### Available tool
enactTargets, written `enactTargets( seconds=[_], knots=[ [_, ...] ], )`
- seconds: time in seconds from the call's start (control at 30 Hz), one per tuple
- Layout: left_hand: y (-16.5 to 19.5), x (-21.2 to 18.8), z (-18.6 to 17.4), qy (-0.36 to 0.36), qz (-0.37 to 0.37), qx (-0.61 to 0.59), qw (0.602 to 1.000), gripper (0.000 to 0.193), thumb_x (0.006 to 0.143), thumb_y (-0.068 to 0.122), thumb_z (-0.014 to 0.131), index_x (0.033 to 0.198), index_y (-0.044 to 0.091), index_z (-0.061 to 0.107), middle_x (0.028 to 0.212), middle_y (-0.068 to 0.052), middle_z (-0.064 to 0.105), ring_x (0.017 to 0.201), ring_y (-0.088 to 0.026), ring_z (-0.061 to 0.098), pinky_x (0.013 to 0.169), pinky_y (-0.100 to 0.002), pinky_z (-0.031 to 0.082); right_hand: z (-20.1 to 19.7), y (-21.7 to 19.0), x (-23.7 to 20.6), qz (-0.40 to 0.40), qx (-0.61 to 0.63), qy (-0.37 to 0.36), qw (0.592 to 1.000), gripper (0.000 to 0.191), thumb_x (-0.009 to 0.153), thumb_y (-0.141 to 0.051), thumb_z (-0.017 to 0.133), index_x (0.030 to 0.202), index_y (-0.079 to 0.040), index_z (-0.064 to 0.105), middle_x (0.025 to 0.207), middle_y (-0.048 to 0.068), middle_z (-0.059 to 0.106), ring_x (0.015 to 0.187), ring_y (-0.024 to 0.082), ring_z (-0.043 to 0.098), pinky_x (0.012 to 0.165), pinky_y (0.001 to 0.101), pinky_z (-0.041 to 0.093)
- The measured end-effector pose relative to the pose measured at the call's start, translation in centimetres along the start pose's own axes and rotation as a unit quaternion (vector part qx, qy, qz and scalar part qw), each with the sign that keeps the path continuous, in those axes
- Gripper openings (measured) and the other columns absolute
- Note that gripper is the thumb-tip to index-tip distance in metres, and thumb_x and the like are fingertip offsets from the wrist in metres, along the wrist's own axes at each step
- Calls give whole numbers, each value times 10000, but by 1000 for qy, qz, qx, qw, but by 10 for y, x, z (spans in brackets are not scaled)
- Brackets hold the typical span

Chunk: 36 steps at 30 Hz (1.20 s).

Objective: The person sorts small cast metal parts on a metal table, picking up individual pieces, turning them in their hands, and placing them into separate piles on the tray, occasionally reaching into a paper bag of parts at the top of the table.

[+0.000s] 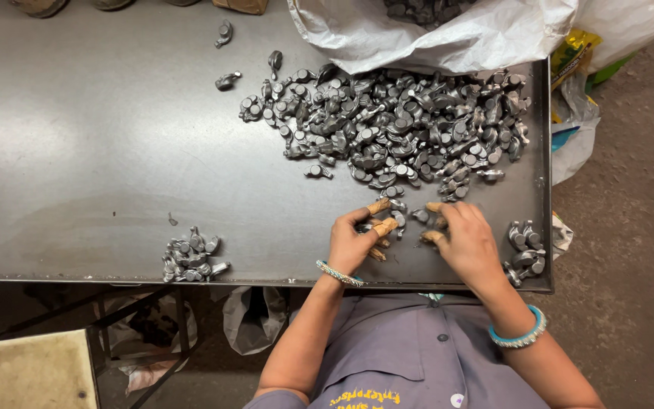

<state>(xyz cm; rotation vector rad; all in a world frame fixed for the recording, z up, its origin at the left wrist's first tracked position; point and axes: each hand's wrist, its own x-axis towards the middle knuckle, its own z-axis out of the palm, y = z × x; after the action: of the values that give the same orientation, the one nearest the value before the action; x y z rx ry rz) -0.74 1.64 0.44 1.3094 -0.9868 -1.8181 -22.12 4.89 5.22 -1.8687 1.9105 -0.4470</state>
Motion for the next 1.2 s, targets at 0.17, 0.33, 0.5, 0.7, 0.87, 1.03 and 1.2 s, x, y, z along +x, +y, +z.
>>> enactTargets(
  seconds=[0.17,0.33,0.5,0.7,0.87,1.03,1.2],
  knots=[
    [-4,3,6,27,41,118,992,373,845,133,778,1195,9,742,825,-43,766,642,-95,719,517,-268,575,8,3,-5,-27,-4,50,998,629,658,-179,893,1215,-30,641,1131,158,600,1063,367,553,921,449,479],
    [-8,2,9,62,103,220,968,274,819,159,780,1030,-16,770,759,-50,767,632,-112,743,570,-286,571,30,3,0,-22,33,106,994,561,700,-93,849,1209,-5,630,1104,163,624,1037,377,583,905,450,491],
    [-6,2,12,26,57,187,980,254,829,188,788,954,-30,754,726,-55,743,564,-128,713,502,-302,556,37,36,2,125,239,33,962,372,850,52,695,1217,0,660,1048,83,740,929,211,723,808,347,578],
    [-5,9,20,15,48,188,981,252,847,213,811,921,-24,764,672,-60,730,558,-123,718,490,-285,548,36,73,0,137,581,-10,802,314,913,97,628,1225,63,615,1078,116,708,957,162,696,801,294,612],
    [-15,12,23,21,24,18,999,282,932,249,721,1102,27,757,773,-63,758,613,-115,707,500,-262,556,35,67,-2,150,603,-53,782,280,969,40,601,1241,48,666,1051,113,732,877,156,685,720,280,582],
    [-35,11,15,-28,-79,-274,958,375,952,365,572,1032,46,751,786,-84,768,536,-158,715,383,-270,540,34,31,11,-44,290,-7,956,323,878,68,701,1187,-18,736,1048,99,643,951,241,605,796,360,512],
    [-31,17,-13,0,-52,-248,967,219,963,124,714,1071,-65,733,883,-115,752,659,-167,723,517,-279,556,35,-5,26,-152,56,66,985,524,693,140,667,1169,-74,714,1093,142,634,1064,368,584,947,431,509]
  ],
)
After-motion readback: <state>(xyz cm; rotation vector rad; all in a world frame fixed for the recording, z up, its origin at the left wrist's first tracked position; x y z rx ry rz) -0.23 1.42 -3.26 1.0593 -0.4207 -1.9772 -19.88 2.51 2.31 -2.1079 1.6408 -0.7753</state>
